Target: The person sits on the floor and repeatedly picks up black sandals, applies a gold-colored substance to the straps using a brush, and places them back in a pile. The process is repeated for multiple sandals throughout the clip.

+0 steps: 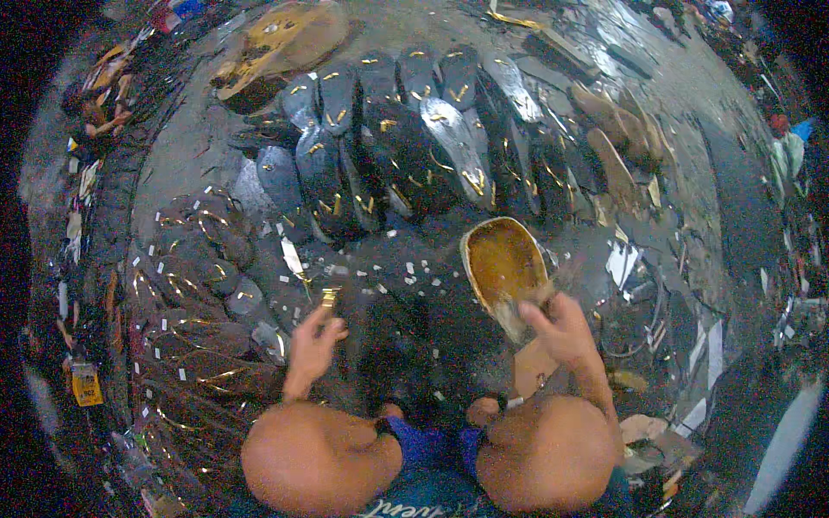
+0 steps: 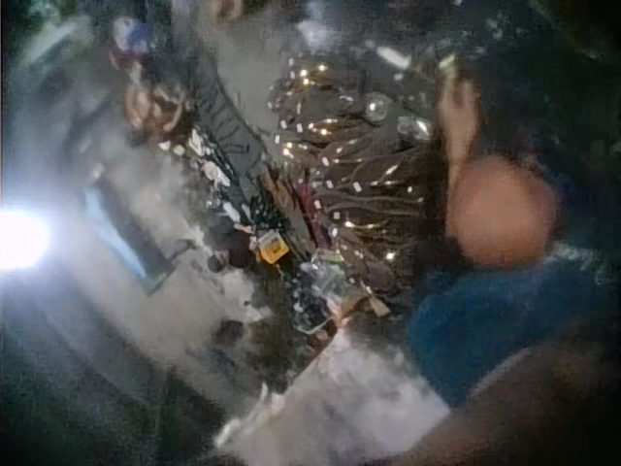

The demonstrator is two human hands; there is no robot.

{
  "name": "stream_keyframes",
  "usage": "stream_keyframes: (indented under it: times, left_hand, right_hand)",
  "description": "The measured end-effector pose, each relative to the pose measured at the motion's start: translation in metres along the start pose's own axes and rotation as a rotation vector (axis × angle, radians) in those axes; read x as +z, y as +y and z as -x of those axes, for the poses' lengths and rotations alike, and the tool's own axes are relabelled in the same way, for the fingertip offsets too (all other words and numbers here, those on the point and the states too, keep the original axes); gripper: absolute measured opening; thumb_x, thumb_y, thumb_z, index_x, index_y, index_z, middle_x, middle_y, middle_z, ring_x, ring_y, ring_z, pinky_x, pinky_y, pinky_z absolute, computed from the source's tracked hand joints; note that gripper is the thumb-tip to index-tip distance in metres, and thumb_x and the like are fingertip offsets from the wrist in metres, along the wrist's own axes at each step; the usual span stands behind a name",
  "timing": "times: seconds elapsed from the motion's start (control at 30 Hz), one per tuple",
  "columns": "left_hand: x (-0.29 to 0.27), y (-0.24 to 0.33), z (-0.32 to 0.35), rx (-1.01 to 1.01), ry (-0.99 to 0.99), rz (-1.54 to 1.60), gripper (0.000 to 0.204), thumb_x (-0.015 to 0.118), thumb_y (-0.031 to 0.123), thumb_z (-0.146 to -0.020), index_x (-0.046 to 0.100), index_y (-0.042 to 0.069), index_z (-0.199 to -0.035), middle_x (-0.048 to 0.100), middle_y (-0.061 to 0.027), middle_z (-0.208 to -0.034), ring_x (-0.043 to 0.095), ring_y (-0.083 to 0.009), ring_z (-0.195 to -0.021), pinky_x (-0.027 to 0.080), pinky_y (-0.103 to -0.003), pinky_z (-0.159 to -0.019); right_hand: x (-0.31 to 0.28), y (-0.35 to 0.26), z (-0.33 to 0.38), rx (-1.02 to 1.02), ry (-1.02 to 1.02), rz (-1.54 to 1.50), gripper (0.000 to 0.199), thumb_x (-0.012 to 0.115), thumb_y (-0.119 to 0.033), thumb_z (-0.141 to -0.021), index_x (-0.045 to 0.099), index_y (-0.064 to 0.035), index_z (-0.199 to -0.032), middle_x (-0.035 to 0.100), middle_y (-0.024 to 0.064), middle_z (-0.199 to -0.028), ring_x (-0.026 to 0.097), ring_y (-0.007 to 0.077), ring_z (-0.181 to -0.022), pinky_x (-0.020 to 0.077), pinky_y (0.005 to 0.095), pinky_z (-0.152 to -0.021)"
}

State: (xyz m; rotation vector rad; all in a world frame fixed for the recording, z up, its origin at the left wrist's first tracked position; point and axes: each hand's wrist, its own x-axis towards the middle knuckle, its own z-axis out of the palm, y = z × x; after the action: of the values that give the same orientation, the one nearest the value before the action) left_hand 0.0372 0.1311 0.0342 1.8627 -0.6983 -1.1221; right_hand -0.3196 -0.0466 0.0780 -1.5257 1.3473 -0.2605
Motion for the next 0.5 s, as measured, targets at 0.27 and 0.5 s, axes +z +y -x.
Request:
stream_keyframes:
  times: [0.27,0.5]
  left_hand:
    - [0.067,-0.058,-0.062,0.624,-0.217,-0.849,0.065,0.06,0.045,-0.087,0.045,0.011,-0.141,0.022,-0.0155,-0.157,0.015,-0.0356,-0.145,0.009,-0.054,-0.114]
    - [0.072,0.044,-0.086,-0.146,-0.309,1.005,0.043,0.036,0.028,-0.101,0.053,0.002,-0.13,0.061,-0.0095,-0.125,0.059,-0.0218,-0.113,0.047,-0.035,-0.098]
  right_hand:
    - [0.013,-0.069,-0.04,0.09,-0.186,-1.171,0.021,0.061,-0.02,-0.095,0.059,-0.0045,-0.109,0.067,0.0049,-0.1,0.065,0.0144,-0.086,0.0531,0.0287,-0.07]
    - [0.057,-0.123,-0.051,-0.36,-0.04,-0.595,0.021,0.064,-0.008,-0.091,0.062,-0.001,-0.11,0.068,0.0074,-0.1,0.064,0.0154,-0.09,0.0523,0.031,-0.079]
